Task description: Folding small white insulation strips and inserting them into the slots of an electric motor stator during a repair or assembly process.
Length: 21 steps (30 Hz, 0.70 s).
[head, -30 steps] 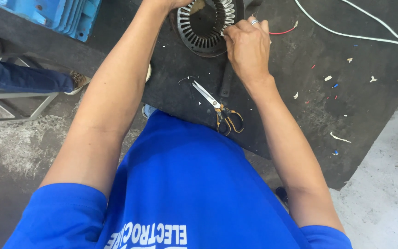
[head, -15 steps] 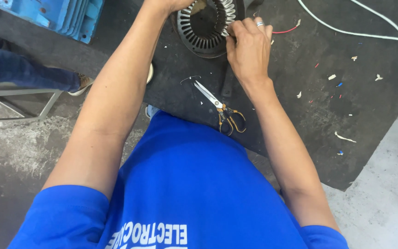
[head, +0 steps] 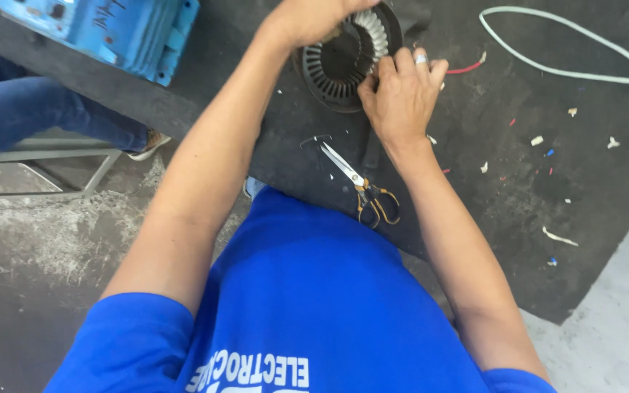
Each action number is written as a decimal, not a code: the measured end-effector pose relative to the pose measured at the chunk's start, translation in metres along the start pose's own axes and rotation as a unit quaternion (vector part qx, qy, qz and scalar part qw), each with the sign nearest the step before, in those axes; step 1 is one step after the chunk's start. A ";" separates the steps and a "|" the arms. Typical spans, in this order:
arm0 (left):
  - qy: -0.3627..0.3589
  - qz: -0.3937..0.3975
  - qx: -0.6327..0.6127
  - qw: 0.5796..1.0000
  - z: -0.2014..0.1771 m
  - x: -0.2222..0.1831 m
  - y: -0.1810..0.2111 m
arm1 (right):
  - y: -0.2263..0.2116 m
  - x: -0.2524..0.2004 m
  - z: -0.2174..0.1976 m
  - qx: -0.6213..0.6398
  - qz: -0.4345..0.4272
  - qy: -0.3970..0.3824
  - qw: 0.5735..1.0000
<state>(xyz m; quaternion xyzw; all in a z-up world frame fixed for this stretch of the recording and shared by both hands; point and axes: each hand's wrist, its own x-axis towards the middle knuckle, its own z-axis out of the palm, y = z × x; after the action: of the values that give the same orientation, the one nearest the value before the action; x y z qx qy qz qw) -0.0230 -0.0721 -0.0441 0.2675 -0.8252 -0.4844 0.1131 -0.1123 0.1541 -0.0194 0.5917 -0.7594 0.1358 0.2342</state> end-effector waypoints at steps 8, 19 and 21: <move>-0.043 0.036 -0.067 0.996 -0.009 -0.009 0.028 | 0.001 -0.008 0.001 0.058 0.026 -0.012 0.998; -0.068 0.014 -0.097 0.993 -0.009 -0.014 0.030 | -0.006 -0.013 -0.006 0.085 0.097 -0.098 0.987; -0.050 0.045 -0.076 0.995 -0.007 -0.012 0.030 | -0.007 -0.011 -0.004 0.096 0.105 -0.105 0.984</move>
<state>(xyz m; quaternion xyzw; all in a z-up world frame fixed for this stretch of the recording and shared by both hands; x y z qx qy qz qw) -0.0197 -0.0596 -0.0140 0.1967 -0.8017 -0.5528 0.1136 -0.1028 0.1640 -0.0220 0.5393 -0.8211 0.1691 0.0802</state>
